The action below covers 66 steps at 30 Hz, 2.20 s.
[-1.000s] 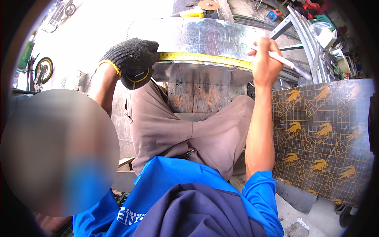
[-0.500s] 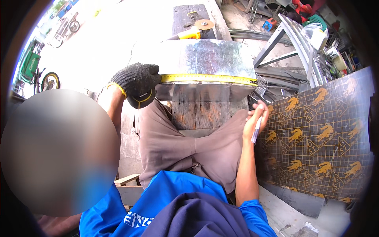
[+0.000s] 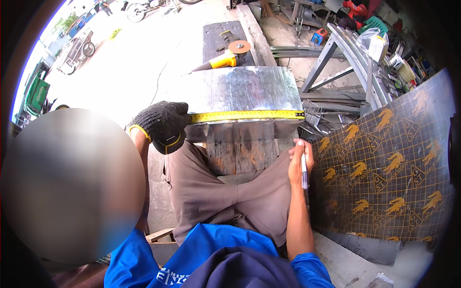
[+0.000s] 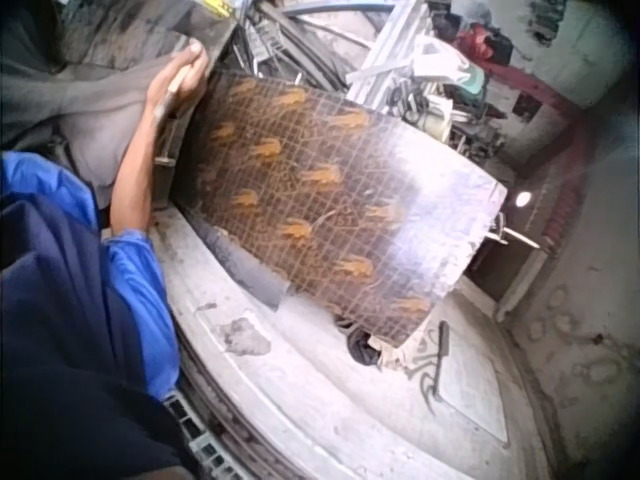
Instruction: The recorder uses a measuring tape, marker, and metal square to measure and mark a metal sheet box for fabrication.
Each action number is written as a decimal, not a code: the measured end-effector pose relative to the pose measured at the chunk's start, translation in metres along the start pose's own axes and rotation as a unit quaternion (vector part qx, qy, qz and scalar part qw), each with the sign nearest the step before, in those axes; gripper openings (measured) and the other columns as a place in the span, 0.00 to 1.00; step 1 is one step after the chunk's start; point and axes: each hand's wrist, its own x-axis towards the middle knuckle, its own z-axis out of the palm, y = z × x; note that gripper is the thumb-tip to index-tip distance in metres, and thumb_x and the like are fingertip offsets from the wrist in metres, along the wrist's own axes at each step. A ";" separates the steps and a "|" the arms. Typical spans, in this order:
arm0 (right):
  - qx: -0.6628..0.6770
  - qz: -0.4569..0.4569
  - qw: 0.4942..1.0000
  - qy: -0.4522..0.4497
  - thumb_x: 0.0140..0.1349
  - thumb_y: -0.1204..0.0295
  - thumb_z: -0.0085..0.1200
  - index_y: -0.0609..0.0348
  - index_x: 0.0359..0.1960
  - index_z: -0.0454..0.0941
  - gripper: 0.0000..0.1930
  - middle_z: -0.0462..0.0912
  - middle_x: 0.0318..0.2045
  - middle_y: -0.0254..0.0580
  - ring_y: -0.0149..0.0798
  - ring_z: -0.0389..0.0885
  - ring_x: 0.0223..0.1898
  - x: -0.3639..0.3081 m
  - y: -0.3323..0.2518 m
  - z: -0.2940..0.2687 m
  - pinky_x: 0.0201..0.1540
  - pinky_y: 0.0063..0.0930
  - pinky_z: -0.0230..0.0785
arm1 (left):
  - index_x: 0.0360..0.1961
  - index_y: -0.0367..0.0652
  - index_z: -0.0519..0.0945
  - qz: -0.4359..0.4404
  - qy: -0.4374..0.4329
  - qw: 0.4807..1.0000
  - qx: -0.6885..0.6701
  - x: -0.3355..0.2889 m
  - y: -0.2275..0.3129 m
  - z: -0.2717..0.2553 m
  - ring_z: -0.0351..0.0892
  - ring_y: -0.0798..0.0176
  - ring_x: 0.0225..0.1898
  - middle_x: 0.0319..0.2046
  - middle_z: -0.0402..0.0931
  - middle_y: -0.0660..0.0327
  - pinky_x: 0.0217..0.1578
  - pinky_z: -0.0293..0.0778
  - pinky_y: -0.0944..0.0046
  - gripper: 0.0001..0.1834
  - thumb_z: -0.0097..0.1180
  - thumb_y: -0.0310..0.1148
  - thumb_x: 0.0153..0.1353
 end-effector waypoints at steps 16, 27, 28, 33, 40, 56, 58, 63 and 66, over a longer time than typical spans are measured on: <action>-0.033 -0.032 0.999 0.010 0.77 0.56 0.49 0.60 0.46 0.83 0.19 0.80 0.25 0.34 0.25 0.74 0.26 0.004 -0.001 -0.001 0.31 0.24 0.68 | 0.37 0.42 0.79 -0.107 -0.044 0.992 -0.058 0.006 0.008 -0.006 0.78 0.53 0.29 0.27 0.77 0.49 0.36 0.75 0.52 0.19 0.55 0.49 0.70; -0.028 -0.033 0.999 0.010 0.77 0.57 0.49 0.61 0.46 0.83 0.19 0.81 0.27 0.35 0.26 0.77 0.29 0.004 0.002 -0.007 0.33 0.24 0.70 | 0.37 0.42 0.79 -0.070 -0.030 0.995 -0.059 0.005 0.007 -0.003 0.79 0.51 0.31 0.28 0.76 0.49 0.37 0.75 0.53 0.17 0.55 0.47 0.71; -0.032 -0.034 0.999 0.011 0.77 0.57 0.49 0.61 0.46 0.83 0.19 0.81 0.27 0.34 0.26 0.78 0.29 0.005 0.003 -0.007 0.33 0.23 0.70 | 0.37 0.42 0.79 -0.073 -0.030 0.995 -0.063 0.006 0.004 -0.002 0.79 0.51 0.31 0.28 0.76 0.49 0.37 0.75 0.53 0.17 0.55 0.47 0.71; -0.028 -0.049 0.998 0.017 0.77 0.62 0.50 0.62 0.44 0.84 0.15 0.82 0.24 0.38 0.29 0.79 0.25 0.007 0.007 -0.003 0.30 0.27 0.69 | 0.45 0.48 0.79 0.143 0.033 0.981 0.127 -0.003 0.001 0.001 0.81 0.44 0.38 0.34 0.76 0.48 0.38 0.76 0.48 0.11 0.51 0.41 0.70; -0.041 -0.033 0.998 0.019 0.77 0.60 0.49 0.58 0.45 0.84 0.16 0.81 0.22 0.35 0.27 0.76 0.23 0.001 0.004 -0.001 0.28 0.26 0.66 | 0.43 0.47 0.81 -0.052 -0.011 0.998 -0.033 0.006 0.002 0.002 0.82 0.44 0.40 0.37 0.80 0.47 0.40 0.76 0.48 0.14 0.50 0.44 0.70; -0.045 -0.022 0.999 0.010 0.77 0.58 0.48 0.59 0.45 0.84 0.18 0.80 0.24 0.34 0.26 0.77 0.26 0.002 -0.001 -0.002 0.30 0.24 0.67 | 0.47 0.45 0.84 0.030 0.013 0.995 -0.092 0.004 -0.015 0.007 0.86 0.54 0.40 0.39 0.86 0.49 0.45 0.78 0.51 0.26 0.48 0.57 0.72; -0.040 -0.008 0.999 0.002 0.78 0.58 0.49 0.60 0.44 0.83 0.18 0.80 0.26 0.32 0.24 0.77 0.28 0.001 -0.002 -0.001 0.32 0.22 0.69 | 0.46 0.46 0.83 0.006 -0.004 0.997 -0.074 0.003 -0.012 0.005 0.86 0.52 0.40 0.39 0.85 0.49 0.44 0.78 0.51 0.24 0.49 0.55 0.72; -0.038 -0.009 0.999 0.005 0.78 0.58 0.49 0.60 0.45 0.83 0.18 0.80 0.25 0.32 0.23 0.77 0.28 0.002 0.001 -0.004 0.32 0.22 0.68 | 0.44 0.46 0.82 -0.046 -0.043 0.998 -0.024 0.005 0.007 -0.008 0.84 0.47 0.40 0.38 0.83 0.48 0.42 0.77 0.49 0.19 0.50 0.50 0.71; -0.058 -0.045 0.997 0.027 0.77 0.58 0.48 0.60 0.44 0.84 0.18 0.81 0.21 0.39 0.31 0.80 0.24 0.004 0.006 -0.004 0.29 0.28 0.69 | 0.42 0.47 0.81 -0.077 -0.065 0.995 0.013 0.006 0.017 -0.019 0.83 0.44 0.41 0.37 0.81 0.47 0.41 0.76 0.48 0.16 0.51 0.47 0.70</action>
